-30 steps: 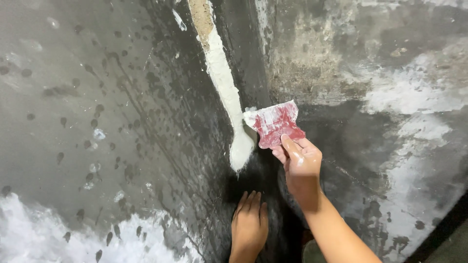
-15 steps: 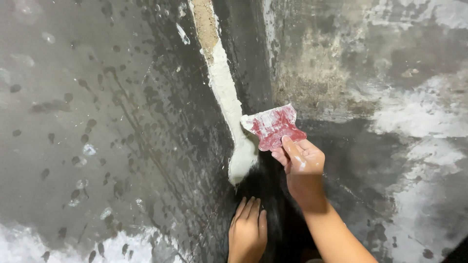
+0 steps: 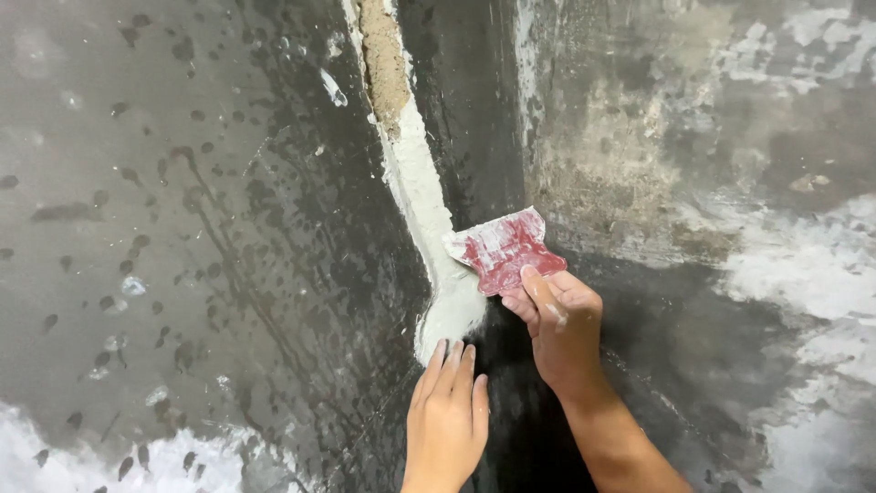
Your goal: The person scoops plaster from a bucket onto a scraper using a putty knife, then applies the plaster into a groove in the wall with the scraper.
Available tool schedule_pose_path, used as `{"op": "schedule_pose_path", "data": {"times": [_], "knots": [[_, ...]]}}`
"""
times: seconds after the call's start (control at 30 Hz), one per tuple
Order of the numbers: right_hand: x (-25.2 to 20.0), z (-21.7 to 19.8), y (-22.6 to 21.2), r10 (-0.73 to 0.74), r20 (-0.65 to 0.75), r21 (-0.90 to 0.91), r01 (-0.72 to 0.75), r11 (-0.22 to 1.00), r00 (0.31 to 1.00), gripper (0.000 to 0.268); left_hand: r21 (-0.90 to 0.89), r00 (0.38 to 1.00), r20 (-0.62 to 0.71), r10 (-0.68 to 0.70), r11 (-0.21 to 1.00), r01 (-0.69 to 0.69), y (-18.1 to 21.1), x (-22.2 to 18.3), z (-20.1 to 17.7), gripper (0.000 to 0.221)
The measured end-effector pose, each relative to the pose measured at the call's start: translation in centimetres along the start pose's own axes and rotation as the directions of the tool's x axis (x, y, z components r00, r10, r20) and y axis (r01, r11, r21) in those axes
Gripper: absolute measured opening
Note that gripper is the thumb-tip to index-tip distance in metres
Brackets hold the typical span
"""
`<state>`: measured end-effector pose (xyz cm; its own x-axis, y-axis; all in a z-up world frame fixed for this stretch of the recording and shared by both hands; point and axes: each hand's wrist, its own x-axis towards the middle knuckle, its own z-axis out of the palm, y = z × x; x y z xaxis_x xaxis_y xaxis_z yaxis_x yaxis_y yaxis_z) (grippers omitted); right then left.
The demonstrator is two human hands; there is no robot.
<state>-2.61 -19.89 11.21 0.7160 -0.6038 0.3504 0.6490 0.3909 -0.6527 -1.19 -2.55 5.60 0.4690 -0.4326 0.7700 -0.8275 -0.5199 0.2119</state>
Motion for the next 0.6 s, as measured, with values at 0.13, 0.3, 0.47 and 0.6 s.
{"op": "schedule_pose_path", "data": {"times": [0.13,0.3,0.47,0.6], "knots": [[1.2,-1.4,1.2,-0.345,0.288,-0.436,0.443,0.783,0.893,0.021,0.049,0.999,-0.029,0.023,0.999,-0.022,0.6,1.2,-0.5,0.037],[1.3,0.9,-0.8,-0.021,0.056,-0.021,0.023,1.0,0.998,0.019,0.077,0.997,-0.054,0.052,0.996,-0.048,1.4,2.8,-2.1,0.037],[2.0,1.7,-1.1,-0.032,0.062,0.044,0.03,0.999,0.998,0.018,0.1,0.993,-0.08,0.087,0.992,-0.078,1.1,3.6,-2.6,0.037],[3.0,2.3,-0.8,-0.029,0.058,0.039,0.027,0.999,0.998,0.016,0.081,0.993,-0.081,0.091,0.993,-0.084,0.4,4.1,-2.2,0.036]]}}
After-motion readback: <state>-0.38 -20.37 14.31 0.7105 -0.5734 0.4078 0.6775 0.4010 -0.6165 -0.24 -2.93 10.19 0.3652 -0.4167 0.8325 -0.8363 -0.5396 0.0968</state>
